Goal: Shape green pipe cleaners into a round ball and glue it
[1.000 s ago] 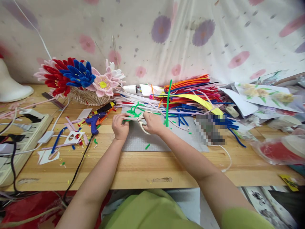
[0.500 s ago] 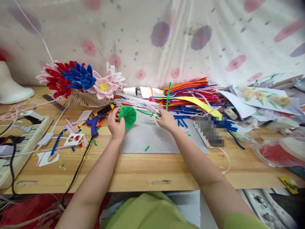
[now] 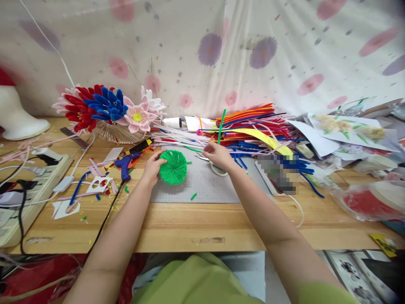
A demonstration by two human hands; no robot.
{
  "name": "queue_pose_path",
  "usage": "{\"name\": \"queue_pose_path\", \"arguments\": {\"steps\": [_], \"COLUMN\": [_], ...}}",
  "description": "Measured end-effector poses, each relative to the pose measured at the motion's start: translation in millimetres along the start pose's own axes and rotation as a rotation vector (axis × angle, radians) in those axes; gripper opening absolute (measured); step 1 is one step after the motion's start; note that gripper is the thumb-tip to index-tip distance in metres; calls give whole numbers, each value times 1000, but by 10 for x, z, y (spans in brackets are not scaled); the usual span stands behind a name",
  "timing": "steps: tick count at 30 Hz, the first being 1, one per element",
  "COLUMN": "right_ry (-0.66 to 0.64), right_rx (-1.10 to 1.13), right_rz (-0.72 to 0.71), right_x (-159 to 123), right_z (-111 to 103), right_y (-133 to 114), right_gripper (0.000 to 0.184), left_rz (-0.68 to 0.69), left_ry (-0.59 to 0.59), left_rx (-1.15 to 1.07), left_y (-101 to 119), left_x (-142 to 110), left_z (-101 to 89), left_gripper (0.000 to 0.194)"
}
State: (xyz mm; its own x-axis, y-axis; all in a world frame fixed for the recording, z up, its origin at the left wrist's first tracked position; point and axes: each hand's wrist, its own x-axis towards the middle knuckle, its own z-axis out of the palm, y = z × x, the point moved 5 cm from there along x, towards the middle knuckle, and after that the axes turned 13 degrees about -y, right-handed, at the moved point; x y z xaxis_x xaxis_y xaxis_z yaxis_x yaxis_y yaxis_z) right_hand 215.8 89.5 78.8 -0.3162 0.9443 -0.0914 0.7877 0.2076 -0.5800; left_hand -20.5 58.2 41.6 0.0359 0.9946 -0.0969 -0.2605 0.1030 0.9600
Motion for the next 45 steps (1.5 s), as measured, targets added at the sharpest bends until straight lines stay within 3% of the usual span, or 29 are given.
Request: {"name": "queue_pose_path", "arguments": {"steps": [4,8,14,18,23,29,36,45], "right_ry": [-104,-51,-9,-56,-46,-129,-180,-94], "right_rx": [333,239,174,249,258,290,324,294], "right_rz": [-211,-142,-151,-67,0,-114,-198,-53], "right_x": [174,271,227,233,229,278,303,353], "right_z": [362,543,472,461,438,494,565,572], "right_y": [-400,-521,-531,-470,-440,-396,-347,-258], "right_gripper": [29,15,12,11,10,15,21,20], "left_rz": [56,149,120,68,116,126,58,84], "left_ry": [-77,-59,-109,-135,-116,-88,-124,-165], "left_rx": [47,269,438,519,662,804,713,647], "left_y": [-7,7,77,79,79,129,64,21], "left_x": [50,148,226,230,247,260,357,426], "left_z": [167,209,247,308,346,348,300,335], "left_gripper": [37,29,21,17,14,15,22,21]}}
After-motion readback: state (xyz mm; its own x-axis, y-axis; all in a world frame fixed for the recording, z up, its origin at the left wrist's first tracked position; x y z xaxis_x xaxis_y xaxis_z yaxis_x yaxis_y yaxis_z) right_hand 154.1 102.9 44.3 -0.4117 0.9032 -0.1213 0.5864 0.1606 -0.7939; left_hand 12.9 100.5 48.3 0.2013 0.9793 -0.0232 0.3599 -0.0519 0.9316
